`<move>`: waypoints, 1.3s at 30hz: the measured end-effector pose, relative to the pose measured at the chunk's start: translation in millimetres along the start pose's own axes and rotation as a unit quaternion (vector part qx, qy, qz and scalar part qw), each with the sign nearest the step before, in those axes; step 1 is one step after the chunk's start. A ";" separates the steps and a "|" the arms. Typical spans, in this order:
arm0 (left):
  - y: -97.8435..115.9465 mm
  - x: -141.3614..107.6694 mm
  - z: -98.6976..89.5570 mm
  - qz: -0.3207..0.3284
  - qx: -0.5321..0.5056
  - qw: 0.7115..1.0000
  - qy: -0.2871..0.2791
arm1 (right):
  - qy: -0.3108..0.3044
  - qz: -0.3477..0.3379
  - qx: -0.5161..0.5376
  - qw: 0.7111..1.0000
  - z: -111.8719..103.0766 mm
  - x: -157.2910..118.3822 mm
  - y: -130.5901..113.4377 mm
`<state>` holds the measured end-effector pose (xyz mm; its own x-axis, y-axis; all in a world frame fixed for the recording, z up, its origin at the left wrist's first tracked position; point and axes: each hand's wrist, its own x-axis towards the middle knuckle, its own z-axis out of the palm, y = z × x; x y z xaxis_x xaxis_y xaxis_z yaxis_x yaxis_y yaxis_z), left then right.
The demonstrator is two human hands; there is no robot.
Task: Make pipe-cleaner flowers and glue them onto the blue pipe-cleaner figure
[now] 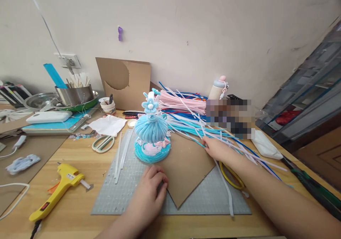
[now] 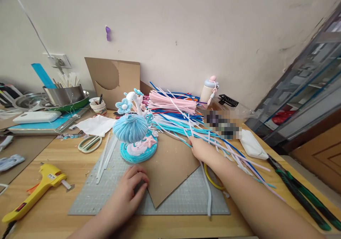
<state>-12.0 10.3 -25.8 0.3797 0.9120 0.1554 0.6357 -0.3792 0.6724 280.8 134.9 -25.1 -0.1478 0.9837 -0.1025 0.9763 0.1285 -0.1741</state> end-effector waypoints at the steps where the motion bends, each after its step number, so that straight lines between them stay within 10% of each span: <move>1: 0.1 -0.1 -0.1 0.000 -0.002 1.000 -0.005 | -0.005 0.000 0.005 1.000 1.4 1.0 -0.9; 13: 20.1 16.9 -2.8 0.061 0.007 0.995 -0.073 | 0.170 -0.164 -0.028 0.971 -92.9 31.5 -4.6; 17: 24.4 33.2 5.2 0.138 0.002 0.987 -0.081 | 0.136 -0.268 -0.033 0.953 -80.6 90.1 -30.5; 26: -1.3 30.7 8.9 0.110 -0.117 0.987 0.011 | 0.177 -0.160 -0.005 0.971 -82.3 217.7 -40.7; 34: -3.6 34.1 14.3 0.128 -0.095 0.987 -0.006 | 0.124 -0.133 -0.012 0.983 -28.3 227.5 -41.2; 39: -8.7 33.0 19.1 0.126 -0.088 0.988 -0.006 | 0.135 -0.152 0.035 0.978 -51.2 235.3 -30.8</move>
<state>7.9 40.7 -40.3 0.5193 0.7903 0.3253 0.3938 -0.5591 0.7296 224.1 368.9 6.3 -0.3734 0.8997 0.2262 0.8787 0.4212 -0.2247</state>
